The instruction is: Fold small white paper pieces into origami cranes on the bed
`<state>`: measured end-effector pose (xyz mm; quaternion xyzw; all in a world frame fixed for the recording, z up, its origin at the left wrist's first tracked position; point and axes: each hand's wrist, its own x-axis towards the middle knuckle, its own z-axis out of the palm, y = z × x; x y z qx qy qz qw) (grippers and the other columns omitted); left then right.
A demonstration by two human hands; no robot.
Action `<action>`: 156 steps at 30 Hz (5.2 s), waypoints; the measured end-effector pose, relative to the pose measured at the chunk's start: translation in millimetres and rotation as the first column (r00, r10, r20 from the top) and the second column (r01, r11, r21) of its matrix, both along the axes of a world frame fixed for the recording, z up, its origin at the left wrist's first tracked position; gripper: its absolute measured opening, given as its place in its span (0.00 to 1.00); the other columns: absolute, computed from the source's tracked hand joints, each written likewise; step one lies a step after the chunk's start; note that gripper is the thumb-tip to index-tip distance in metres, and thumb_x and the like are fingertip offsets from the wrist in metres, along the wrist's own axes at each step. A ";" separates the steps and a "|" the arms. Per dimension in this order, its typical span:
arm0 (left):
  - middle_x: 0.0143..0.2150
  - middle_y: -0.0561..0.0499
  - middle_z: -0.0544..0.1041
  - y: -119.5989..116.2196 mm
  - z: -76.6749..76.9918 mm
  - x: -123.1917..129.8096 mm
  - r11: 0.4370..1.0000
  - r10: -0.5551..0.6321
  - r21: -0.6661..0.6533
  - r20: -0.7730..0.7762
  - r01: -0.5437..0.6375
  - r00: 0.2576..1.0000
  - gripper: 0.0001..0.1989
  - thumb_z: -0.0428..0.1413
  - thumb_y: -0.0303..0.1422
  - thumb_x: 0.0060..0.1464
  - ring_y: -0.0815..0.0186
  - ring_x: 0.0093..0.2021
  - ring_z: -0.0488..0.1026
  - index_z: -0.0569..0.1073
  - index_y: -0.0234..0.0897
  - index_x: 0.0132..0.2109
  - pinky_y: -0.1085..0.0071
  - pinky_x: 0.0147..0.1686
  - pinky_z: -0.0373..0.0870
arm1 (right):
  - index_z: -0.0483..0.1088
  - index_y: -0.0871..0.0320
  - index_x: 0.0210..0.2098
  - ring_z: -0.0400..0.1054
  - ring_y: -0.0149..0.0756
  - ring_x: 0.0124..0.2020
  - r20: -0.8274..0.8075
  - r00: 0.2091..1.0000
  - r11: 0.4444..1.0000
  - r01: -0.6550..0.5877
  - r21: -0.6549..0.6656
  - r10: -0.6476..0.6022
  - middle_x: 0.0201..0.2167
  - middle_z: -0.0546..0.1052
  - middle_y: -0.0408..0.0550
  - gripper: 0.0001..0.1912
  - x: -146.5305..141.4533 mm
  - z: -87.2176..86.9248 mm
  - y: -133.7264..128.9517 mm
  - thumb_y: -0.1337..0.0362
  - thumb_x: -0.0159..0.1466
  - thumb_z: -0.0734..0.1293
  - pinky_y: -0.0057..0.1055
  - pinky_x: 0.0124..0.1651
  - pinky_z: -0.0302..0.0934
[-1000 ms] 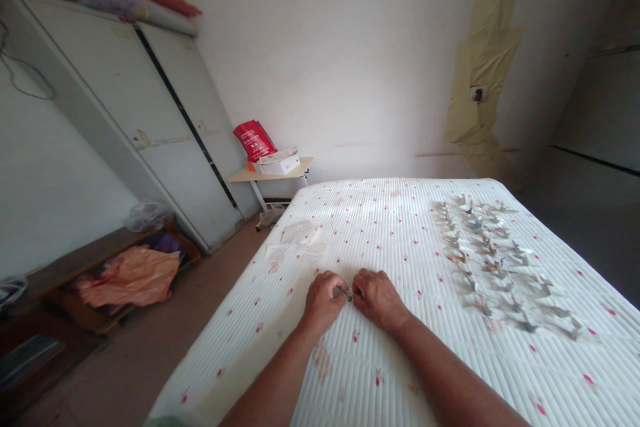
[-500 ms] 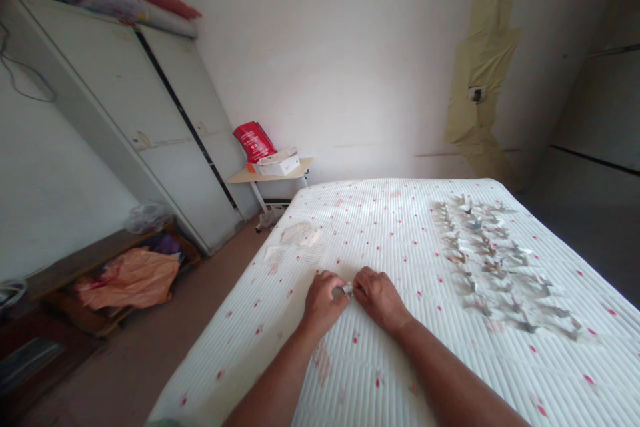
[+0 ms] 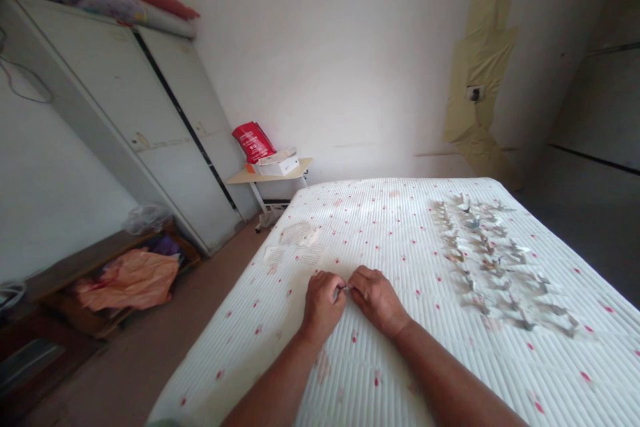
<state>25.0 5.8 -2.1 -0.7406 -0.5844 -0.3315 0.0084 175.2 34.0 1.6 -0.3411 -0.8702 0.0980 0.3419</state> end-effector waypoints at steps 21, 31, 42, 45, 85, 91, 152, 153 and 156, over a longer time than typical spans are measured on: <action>0.28 0.51 0.71 -5.7 -3.5 -6.7 0.980 -0.194 -0.049 -0.063 0.192 0.979 0.07 0.53 0.22 0.44 0.67 0.34 0.65 0.73 0.37 0.27 0.70 0.36 0.60 | 0.68 0.58 0.25 0.63 0.29 0.31 0.174 0.980 0.989 -0.075 -0.126 0.097 0.27 0.68 0.44 0.07 13.8 1.6 1.1 0.71 0.58 0.61 0.26 0.35 0.53; 0.30 0.51 0.72 -3.4 -6.4 -7.4 0.978 -0.166 -0.131 0.002 0.165 0.986 0.08 0.52 0.24 0.45 0.66 0.35 0.66 0.74 0.39 0.29 0.70 0.37 0.61 | 0.67 0.59 0.24 0.63 0.30 0.32 0.222 0.975 0.993 0.035 -0.115 -0.009 0.27 0.68 0.44 0.10 7.8 -0.7 -2.1 0.72 0.59 0.59 0.28 0.36 0.52; 0.29 0.52 0.68 -1.4 -5.2 -1.4 0.981 -0.050 -0.188 0.013 0.052 0.999 0.06 0.51 0.23 0.46 0.67 0.35 0.65 0.69 0.36 0.25 0.72 0.36 0.60 | 0.67 0.59 0.24 0.63 0.31 0.31 0.331 0.929 0.968 0.218 -0.126 -0.166 0.28 0.69 0.45 0.11 -1.8 -1.2 -1.6 0.71 0.59 0.57 0.28 0.36 0.52; 0.30 0.52 0.67 -0.6 -6.5 -0.6 0.982 -0.024 -0.185 -0.029 0.018 0.999 0.05 0.51 0.23 0.47 0.67 0.35 0.64 0.67 0.36 0.26 0.72 0.36 0.59 | 0.67 0.59 0.24 0.63 0.32 0.32 0.346 0.915 0.958 0.263 -0.118 -0.208 0.28 0.68 0.45 0.10 -4.2 -1.6 -2.0 0.70 0.59 0.57 0.28 0.35 0.51; 0.28 0.54 0.67 8.7 -5.2 1.4 0.962 0.039 -0.271 0.020 -0.032 0.999 0.05 0.53 0.23 0.44 0.69 0.32 0.65 0.68 0.37 0.26 0.74 0.33 0.59 | 0.67 0.59 0.24 0.62 0.29 0.28 0.240 0.911 0.871 0.397 -0.289 -0.336 0.27 0.69 0.44 0.01 -12.5 -1.8 4.7 0.70 0.50 0.63 0.24 0.29 0.49; 0.28 0.54 0.67 8.6 -6.2 0.8 0.964 0.039 -0.264 0.024 -0.031 0.999 0.04 0.54 0.24 0.43 0.69 0.32 0.65 0.68 0.37 0.26 0.74 0.32 0.59 | 0.67 0.59 0.25 0.63 0.29 0.29 0.211 0.925 0.846 0.375 -0.379 -0.316 0.28 0.69 0.44 0.07 -9.5 -0.7 8.6 0.75 0.47 0.61 0.23 0.31 0.52; 0.32 0.54 0.70 13.1 -1.2 -4.9 0.910 0.065 -0.415 0.104 -0.016 0.992 0.05 0.54 0.25 0.42 0.69 0.35 0.67 0.70 0.37 0.30 0.76 0.34 0.61 | 0.68 0.59 0.24 0.64 0.28 0.30 0.264 0.924 0.825 0.370 -0.428 -0.277 0.29 0.69 0.43 0.06 -9.8 3.0 10.7 0.74 0.49 0.61 0.22 0.32 0.51; 0.32 0.54 0.70 13.3 -0.5 -4.6 0.908 0.068 -0.418 0.095 -0.022 0.993 0.05 0.54 0.24 0.42 0.69 0.35 0.67 0.71 0.37 0.30 0.76 0.34 0.61 | 0.69 0.59 0.24 0.64 0.27 0.29 0.273 0.922 0.829 0.371 -0.419 -0.274 0.29 0.69 0.43 0.06 -9.9 3.0 11.0 0.74 0.50 0.61 0.22 0.32 0.51; 0.33 0.54 0.71 12.8 2.2 -3.4 0.901 0.077 -0.431 0.068 -0.040 0.995 0.06 0.54 0.24 0.42 0.70 0.35 0.67 0.70 0.37 0.30 0.76 0.34 0.60 | 0.69 0.59 0.24 0.63 0.27 0.29 0.305 0.915 0.835 0.375 -0.403 -0.263 0.29 0.69 0.43 0.05 -10.4 4.0 11.6 0.72 0.51 0.62 0.23 0.32 0.50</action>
